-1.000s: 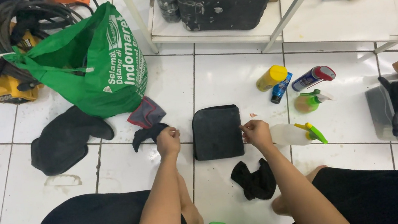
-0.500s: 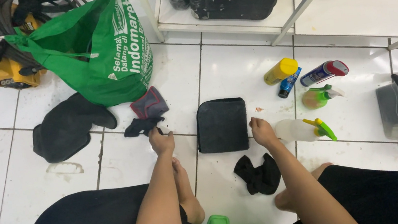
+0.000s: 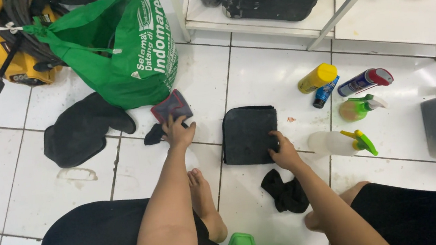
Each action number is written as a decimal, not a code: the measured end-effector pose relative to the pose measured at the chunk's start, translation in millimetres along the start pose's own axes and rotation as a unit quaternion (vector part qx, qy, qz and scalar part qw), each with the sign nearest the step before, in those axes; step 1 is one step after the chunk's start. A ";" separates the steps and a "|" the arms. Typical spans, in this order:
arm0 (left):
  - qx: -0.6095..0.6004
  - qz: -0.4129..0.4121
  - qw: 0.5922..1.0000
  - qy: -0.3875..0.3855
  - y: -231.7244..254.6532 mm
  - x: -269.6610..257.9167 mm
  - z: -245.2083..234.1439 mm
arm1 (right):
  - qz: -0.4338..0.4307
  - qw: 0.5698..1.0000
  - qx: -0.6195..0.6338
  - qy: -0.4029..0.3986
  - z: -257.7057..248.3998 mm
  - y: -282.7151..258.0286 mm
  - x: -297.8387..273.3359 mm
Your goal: The person sits on the floor and wipes a wooden-handled brush with a black cloth. They then place the brush into a clear plastic container along with other cleaning tools. Finally, the person folds several black cloths and places them into a black fabric pouch.
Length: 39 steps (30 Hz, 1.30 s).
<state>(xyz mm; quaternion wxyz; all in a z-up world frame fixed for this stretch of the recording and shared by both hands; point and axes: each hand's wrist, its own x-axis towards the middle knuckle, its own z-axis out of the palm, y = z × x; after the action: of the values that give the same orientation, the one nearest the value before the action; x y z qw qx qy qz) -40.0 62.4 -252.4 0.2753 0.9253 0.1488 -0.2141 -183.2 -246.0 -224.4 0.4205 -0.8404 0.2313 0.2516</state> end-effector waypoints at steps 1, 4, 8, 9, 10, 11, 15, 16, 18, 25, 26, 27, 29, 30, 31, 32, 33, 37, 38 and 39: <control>-0.001 0.003 1.000 0.001 6.8 -3.9 0.1 | -0.001 1.000 0.001 0.003 -4.7 -5.9 -4.4; 0.028 -0.008 0.999 -0.019 12.3 -14.1 7.3 | 0.004 0.998 0.062 0.003 -9.4 -14.3 -15.7; -0.052 -0.033 0.994 0.091 -21.6 33.9 35.5 | -0.005 0.998 0.059 0.038 -10.5 -24.8 -24.3; -0.058 -0.041 0.980 0.187 -36.4 56.3 42.3 | -0.011 0.998 0.043 0.050 -11.5 -32.2 -29.5; -0.059 -0.044 0.979 0.190 -43.1 56.9 24.4 | -0.013 0.998 0.041 0.047 -7.9 -22.0 -23.2; -0.058 -0.068 0.978 0.187 -50.1 57.5 6.2 | -0.016 0.999 0.002 0.039 -4.1 -12.2 -16.7; -0.071 -0.089 0.990 0.086 -88.4 87.4 -51.6 | -0.016 0.998 -0.061 0.031 3.6 1.7 -2.6; -0.076 -0.094 0.988 0.091 -104.2 108.8 -40.8 | -0.023 0.997 -0.066 0.027 4.4 5.5 2.5; -0.166 -0.074 0.982 0.051 -143.4 147.6 -20.7 | 0.010 0.997 -0.071 0.023 7.8 11.4 12.6; -0.236 -0.073 0.968 0.049 -103.2 91.5 -49.8 | 0.013 0.996 -0.090 0.021 17.6 27.9 33.3; -0.156 -0.091 0.982 0.045 -111.2 104.9 -42.4 | -0.033 0.994 -0.098 0.042 20.4 47.7 46.2; -0.076 -0.110 0.990 0.039 -119.4 118.1 -34.9 | -0.078 0.989 -0.103 0.064 22.4 67.6 59.6; -0.095 -0.146 0.985 0.000 -119.3 103.7 -54.2 | -0.053 0.991 -0.107 0.051 19.9 40.1 46.7; -0.105 -0.169 0.979 -0.048 -118.3 96.7 -63.6 | -0.017 0.993 -0.103 0.047 19.4 27.9 38.2; -0.111 -0.176 0.977 -0.043 -129.7 100.6 -54.2 | -0.024 0.993 -0.108 0.041 19.7 37.1 46.4; -0.095 -0.159 0.982 0.040 -139.9 104.9 -45.0 | -0.045 0.992 -0.110 0.047 19.9 46.8 54.8; -0.077 -0.142 0.979 0.124 -149.7 109.2 -35.6 | -0.066 0.990 -0.112 0.053 19.7 56.4 63.4; -0.133 -0.112 0.950 0.258 -163.0 103.6 -27.1 | -0.023 0.985 -0.162 0.051 21.5 57.0 77.2; -0.175 -0.133 0.939 0.263 -154.0 90.4 -37.9 | -0.011 0.987 -0.152 0.051 20.7 55.0 75.4; -0.217 -0.154 0.926 0.267 -144.7 76.9 -48.5 | 0.002 0.988 -0.142 0.052 19.5 53.1 73.4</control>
<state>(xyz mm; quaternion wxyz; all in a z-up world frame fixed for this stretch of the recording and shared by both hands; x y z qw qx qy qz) -15.2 218.7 -317.0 0.3833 0.8316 0.4000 0.0391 -163.2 -271.6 -311.3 0.2835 -0.9033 0.2162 0.2386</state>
